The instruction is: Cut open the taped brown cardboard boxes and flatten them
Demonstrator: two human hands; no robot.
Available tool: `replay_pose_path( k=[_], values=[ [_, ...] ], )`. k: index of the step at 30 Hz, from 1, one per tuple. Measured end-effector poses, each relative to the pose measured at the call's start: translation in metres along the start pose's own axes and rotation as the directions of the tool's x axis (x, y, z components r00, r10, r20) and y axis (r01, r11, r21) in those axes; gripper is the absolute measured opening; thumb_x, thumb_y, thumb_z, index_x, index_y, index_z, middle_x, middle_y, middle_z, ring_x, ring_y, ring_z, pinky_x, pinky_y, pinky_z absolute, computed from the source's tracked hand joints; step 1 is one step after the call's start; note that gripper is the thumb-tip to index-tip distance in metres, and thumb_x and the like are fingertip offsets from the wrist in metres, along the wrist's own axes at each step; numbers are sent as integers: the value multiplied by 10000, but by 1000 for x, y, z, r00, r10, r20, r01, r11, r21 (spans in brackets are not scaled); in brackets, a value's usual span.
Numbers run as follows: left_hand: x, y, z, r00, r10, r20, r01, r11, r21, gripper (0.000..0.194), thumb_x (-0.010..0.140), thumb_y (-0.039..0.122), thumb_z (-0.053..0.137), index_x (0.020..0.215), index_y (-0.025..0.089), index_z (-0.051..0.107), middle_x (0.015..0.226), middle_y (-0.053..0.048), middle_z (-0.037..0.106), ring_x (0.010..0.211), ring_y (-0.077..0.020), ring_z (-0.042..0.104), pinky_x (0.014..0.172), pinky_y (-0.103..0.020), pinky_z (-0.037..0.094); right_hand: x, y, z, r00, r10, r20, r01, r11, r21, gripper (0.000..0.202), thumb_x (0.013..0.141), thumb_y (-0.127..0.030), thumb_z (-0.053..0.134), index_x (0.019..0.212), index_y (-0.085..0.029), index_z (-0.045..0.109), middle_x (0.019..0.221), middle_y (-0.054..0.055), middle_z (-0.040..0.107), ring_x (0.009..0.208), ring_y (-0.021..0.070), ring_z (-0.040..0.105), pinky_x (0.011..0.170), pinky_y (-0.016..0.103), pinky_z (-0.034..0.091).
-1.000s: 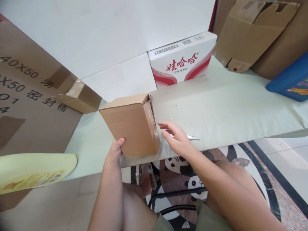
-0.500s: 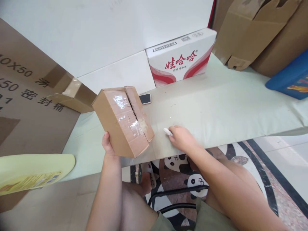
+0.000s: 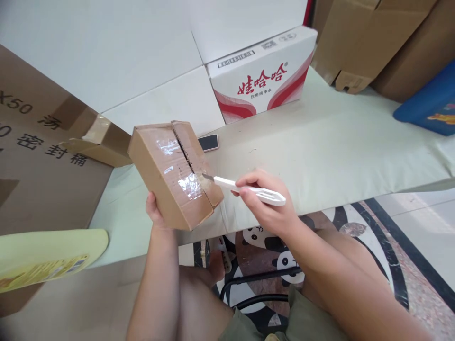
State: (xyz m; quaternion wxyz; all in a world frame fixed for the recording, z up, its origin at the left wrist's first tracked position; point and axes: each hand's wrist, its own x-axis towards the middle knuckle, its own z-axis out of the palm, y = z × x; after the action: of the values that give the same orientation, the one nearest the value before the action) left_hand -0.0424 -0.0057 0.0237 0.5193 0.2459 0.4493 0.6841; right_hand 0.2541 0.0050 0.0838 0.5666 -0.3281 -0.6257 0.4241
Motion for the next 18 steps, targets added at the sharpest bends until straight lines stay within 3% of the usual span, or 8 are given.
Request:
replay_pose_path(
  k=[6, 11, 18],
  values=[
    [1, -3, 1, 1000, 1, -12, 0, 1000, 10, 599, 676, 640, 736, 1128, 247, 720, 1110, -56, 761, 1124, -315, 679, 923, -441, 575, 1, -1, 2, 1000, -7, 16, 7, 1000, -2, 66, 934, -255, 600, 942, -233, 662, 809, 20, 689, 725, 174, 673, 648, 334, 491],
    [1, -3, -1, 1000, -2, -12, 2, 1000, 1, 589, 679, 641, 731, 1115, 245, 733, 1042, -49, 774, 1018, -294, 714, 859, -416, 592, 3, -2, 4, 999, 27, 20, -25, 997, -72, 107, 791, -197, 723, 852, -226, 640, 728, -13, 648, 561, 117, 563, 524, 278, 431],
    [-1, -4, -6, 999, -46, -12, 46, 999, 28, 566, 692, 638, 722, 1098, 243, 734, 1069, -65, 771, 1075, -317, 700, 868, -426, 590, -4, -1, 10, 980, 121, -159, -116, 992, 39, 238, 833, -361, 739, 731, -233, 566, 584, 3, 675, 507, 159, 617, 458, 288, 462]
  ],
)
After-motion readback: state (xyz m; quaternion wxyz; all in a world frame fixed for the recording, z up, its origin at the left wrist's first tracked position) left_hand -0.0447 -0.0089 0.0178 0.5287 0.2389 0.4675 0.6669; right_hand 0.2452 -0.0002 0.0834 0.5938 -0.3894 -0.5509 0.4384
